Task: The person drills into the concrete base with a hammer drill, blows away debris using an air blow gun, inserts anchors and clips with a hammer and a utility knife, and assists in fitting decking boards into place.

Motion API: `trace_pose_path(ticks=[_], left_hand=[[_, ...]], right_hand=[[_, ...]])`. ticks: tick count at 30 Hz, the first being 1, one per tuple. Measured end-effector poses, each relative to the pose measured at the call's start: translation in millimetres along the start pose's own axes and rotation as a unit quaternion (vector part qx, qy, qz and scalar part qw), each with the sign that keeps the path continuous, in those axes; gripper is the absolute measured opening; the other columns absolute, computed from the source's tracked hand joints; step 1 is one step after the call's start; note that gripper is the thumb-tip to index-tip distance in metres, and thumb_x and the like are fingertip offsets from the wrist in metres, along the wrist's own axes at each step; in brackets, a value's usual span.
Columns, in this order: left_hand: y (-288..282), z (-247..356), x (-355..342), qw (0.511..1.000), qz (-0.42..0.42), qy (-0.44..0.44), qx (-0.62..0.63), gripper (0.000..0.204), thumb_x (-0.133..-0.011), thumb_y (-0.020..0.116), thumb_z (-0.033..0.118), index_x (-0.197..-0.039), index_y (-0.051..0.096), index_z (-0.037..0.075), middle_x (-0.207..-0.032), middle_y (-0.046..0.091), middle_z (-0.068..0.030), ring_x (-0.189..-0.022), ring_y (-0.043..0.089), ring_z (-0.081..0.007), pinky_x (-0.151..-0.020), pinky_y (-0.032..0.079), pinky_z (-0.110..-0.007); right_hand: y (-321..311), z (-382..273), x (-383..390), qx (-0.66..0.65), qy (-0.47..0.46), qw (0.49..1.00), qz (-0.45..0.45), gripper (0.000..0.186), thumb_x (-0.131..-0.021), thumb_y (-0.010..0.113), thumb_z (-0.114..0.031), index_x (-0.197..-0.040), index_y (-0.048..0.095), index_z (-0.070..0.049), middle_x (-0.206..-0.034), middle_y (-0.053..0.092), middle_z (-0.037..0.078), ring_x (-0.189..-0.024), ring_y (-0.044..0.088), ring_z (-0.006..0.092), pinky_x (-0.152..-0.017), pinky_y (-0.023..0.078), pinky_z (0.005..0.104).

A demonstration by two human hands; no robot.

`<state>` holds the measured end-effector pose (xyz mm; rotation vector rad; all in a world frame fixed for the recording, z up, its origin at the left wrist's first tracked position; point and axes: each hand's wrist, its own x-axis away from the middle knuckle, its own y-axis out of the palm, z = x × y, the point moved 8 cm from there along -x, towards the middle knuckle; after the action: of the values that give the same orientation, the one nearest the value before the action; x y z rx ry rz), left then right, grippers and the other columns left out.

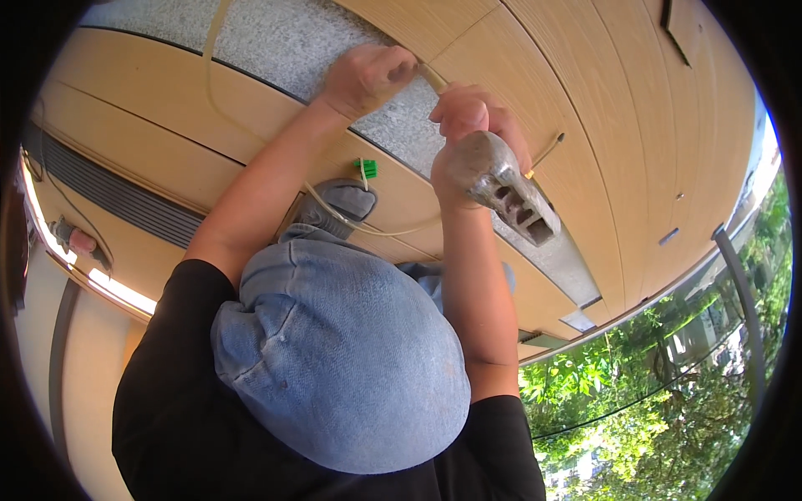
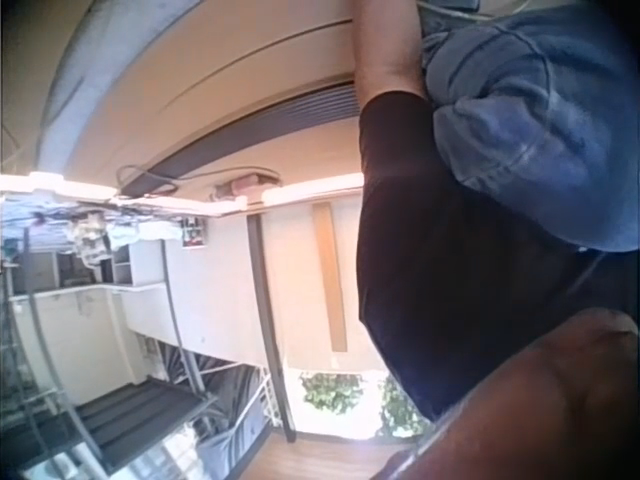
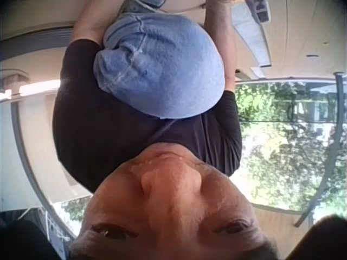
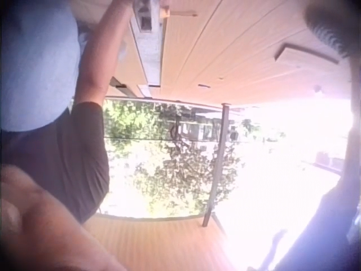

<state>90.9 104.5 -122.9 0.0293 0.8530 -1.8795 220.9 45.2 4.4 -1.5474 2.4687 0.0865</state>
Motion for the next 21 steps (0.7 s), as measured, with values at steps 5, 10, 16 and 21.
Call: trace_pose_path(ticks=[5, 10, 16, 21], left_hand=[[-6, 0, 2, 1.000, 0.003, 0.003, -0.010, 0.022, -0.082, 0.079, 0.011, -0.085, 0.058, 0.015, -0.064, 0.060, -0.0047, -0.059, 0.063, -0.0290, -0.054, 0.051, -0.041], [-3, -2, 3, 1.000, 0.004, -0.001, 0.000, 0.023, -0.079, 0.081, 0.009, -0.083, 0.059, 0.016, -0.063, 0.059, -0.0014, -0.057, 0.062, -0.0261, -0.053, 0.050, -0.038], [0, -1, -3, 1.000, -0.011, -0.016, -0.002, 0.021, -0.079, 0.080, 0.009, -0.083, 0.061, 0.015, -0.064, 0.061, -0.0014, -0.059, 0.063, -0.0254, -0.055, 0.051, -0.038], [-1, -5, 5, 1.000, -0.006, -0.017, 0.008, 0.020, -0.081, 0.080, 0.010, -0.084, 0.061, 0.015, -0.064, 0.061, -0.0010, -0.060, 0.064, -0.0251, -0.055, 0.052, -0.038]], right_hand=[[-2, -3, 5, -0.048, -0.004, 0.999, 0.002, 0.040, -0.109, 0.057, -0.028, -0.079, 0.049, -0.003, -0.068, 0.060, 0.011, -0.064, 0.059, 0.0199, -0.068, 0.055, 0.0403], [-1, -2, 8, -0.022, -0.007, 1.000, 0.018, 0.038, -0.109, 0.056, -0.023, -0.077, 0.049, -0.003, -0.068, 0.060, 0.011, -0.064, 0.060, 0.0213, -0.074, 0.057, 0.0447], [-7, 10, 11, -0.015, 0.018, 0.999, 0.028, 0.038, -0.108, 0.058, -0.024, -0.078, 0.048, -0.003, -0.069, 0.062, 0.013, -0.066, 0.060, 0.0231, -0.075, 0.056, 0.0455], [-6, -18, 1, -0.038, -0.005, 0.999, 0.015, 0.037, -0.109, 0.057, -0.025, -0.080, 0.048, -0.003, -0.069, 0.059, 0.011, -0.065, 0.057, 0.0221, -0.079, 0.055, 0.0470]])
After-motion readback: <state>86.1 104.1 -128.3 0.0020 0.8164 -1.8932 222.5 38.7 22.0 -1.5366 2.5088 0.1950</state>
